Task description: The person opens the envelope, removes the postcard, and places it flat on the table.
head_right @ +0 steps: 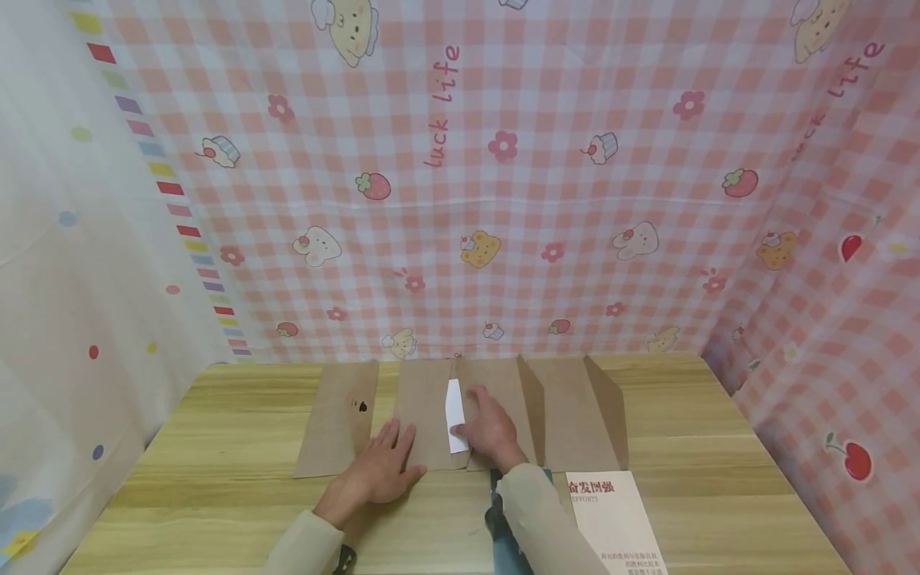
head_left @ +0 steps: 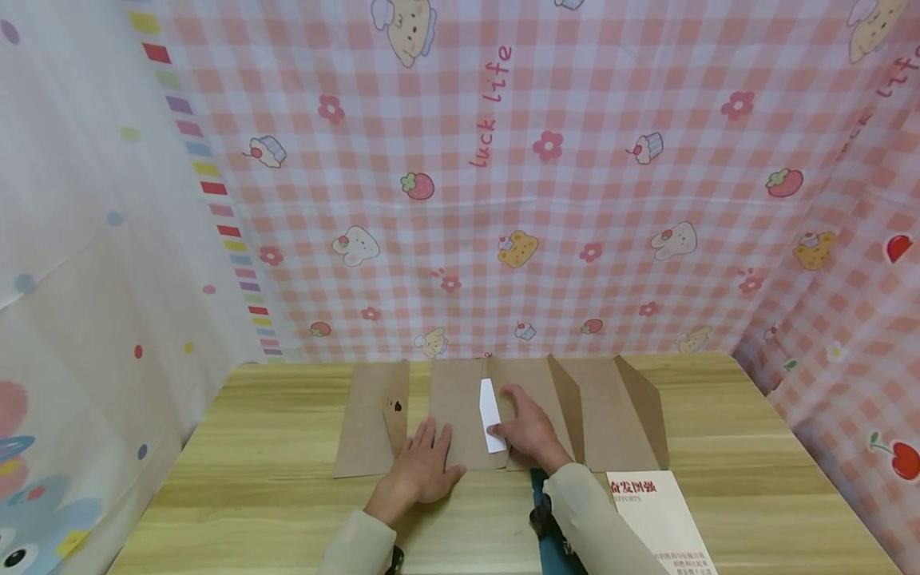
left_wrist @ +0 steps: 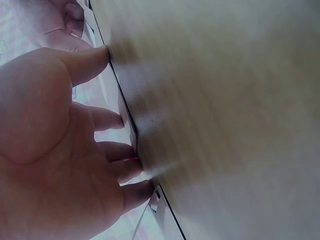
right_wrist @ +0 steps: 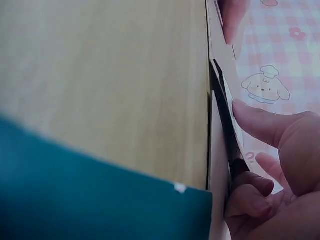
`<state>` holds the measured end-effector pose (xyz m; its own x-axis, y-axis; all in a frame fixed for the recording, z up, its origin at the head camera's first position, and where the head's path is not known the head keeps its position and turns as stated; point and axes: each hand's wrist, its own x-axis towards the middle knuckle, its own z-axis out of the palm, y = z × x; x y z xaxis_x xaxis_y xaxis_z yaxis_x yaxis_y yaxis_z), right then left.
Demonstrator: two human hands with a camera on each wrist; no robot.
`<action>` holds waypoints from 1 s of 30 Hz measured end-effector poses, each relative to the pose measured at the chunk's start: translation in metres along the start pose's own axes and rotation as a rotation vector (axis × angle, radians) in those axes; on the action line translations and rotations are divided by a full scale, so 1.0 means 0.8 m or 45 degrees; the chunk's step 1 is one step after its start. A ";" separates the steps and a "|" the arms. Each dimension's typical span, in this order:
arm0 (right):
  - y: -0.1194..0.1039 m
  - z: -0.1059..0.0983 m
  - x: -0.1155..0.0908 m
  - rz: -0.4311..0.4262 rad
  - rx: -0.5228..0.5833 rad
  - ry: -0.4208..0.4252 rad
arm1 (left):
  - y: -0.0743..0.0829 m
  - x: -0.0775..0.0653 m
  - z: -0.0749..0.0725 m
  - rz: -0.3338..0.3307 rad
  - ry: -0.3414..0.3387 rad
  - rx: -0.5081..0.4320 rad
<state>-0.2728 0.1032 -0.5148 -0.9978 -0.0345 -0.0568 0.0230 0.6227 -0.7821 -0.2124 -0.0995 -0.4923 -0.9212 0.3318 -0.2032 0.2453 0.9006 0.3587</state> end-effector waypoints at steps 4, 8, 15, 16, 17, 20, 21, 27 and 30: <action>-0.001 -0.001 -0.001 0.016 0.010 -0.020 | 0.001 -0.001 -0.002 -0.001 -0.004 0.002; 0.001 -0.001 -0.001 0.011 0.025 -0.022 | 0.001 -0.001 -0.002 0.002 -0.008 0.000; 0.006 -0.003 0.001 -0.022 0.036 -0.030 | 0.000 0.001 0.001 -0.003 -0.015 -0.022; 0.006 -0.003 0.001 -0.021 0.041 -0.031 | -0.001 0.001 0.001 -0.005 -0.017 -0.022; 0.006 -0.003 0.001 -0.020 0.042 -0.034 | -0.001 0.001 0.001 -0.006 -0.018 -0.025; 0.006 -0.003 0.001 -0.021 0.040 -0.040 | -0.001 0.001 0.002 -0.005 -0.018 -0.029; 0.006 -0.003 0.001 -0.019 0.039 -0.041 | -0.001 0.001 0.002 -0.005 -0.018 -0.029; 0.005 -0.003 0.003 -0.021 0.013 -0.053 | 0.000 0.001 0.001 -0.007 -0.015 -0.022; 0.006 -0.004 0.003 -0.025 0.000 -0.062 | 0.001 0.002 0.000 -0.015 -0.019 -0.016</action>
<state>-0.2752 0.1085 -0.5169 -0.9938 -0.0847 -0.0716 0.0035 0.6213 -0.7836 -0.2134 -0.0980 -0.4925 -0.9194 0.3252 -0.2213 0.2301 0.9010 0.3678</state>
